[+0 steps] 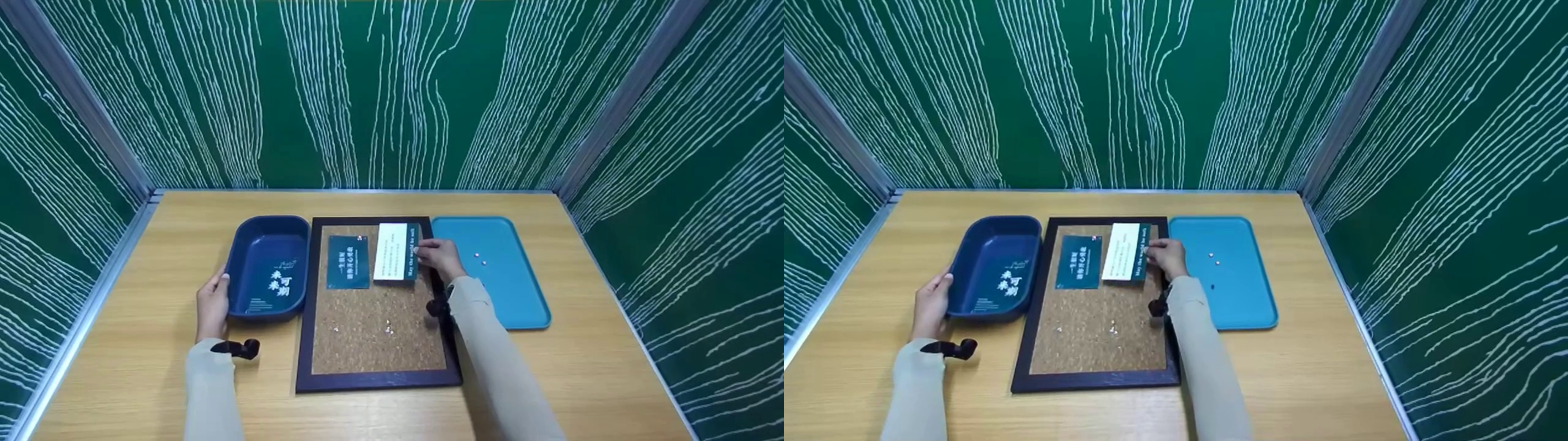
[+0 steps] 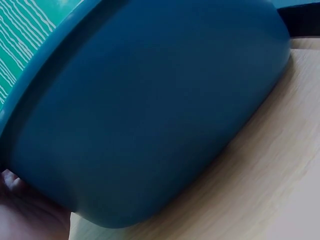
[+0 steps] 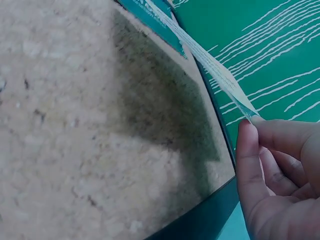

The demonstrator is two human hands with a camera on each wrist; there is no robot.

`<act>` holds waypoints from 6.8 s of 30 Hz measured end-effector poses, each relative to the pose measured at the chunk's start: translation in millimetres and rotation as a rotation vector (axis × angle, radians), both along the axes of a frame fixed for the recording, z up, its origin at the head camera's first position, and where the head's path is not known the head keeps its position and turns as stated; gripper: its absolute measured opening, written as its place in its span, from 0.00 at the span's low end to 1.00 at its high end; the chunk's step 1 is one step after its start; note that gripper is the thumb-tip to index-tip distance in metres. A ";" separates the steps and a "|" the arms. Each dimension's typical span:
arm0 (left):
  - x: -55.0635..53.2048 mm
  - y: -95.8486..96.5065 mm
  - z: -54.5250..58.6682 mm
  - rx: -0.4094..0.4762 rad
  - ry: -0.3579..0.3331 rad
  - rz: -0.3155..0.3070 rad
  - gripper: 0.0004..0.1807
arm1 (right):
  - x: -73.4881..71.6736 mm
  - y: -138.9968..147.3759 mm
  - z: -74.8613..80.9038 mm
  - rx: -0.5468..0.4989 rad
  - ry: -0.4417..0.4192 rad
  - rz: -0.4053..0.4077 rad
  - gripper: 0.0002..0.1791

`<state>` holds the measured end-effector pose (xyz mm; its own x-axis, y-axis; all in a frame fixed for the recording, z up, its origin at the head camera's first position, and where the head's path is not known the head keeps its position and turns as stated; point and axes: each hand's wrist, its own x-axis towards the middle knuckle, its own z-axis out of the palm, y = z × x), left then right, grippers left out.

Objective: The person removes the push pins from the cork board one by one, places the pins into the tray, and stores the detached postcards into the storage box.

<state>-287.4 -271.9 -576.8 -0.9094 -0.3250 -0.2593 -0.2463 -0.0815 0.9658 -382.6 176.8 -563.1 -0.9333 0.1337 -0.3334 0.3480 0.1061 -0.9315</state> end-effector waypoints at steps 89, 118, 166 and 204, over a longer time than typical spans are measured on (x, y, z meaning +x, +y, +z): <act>-1.7 -2.6 -3.8 -0.025 0.018 -0.009 0.27 | 16.1 -170.7 50.6 -0.207 -0.021 0.194 0.11; -3.7 -2.0 -2.3 0.012 0.007 -0.001 0.26 | 21.2 -205.3 46.3 -0.216 -0.051 0.192 0.09; -1.4 -1.3 -2.3 0.020 -0.005 0.012 0.26 | 32.9 -232.9 44.0 -0.203 -0.021 0.181 0.07; -1.5 0.2 -5.5 -0.012 0.008 0.014 0.26 | 29.9 -226.6 32.2 -0.244 -0.015 0.278 0.07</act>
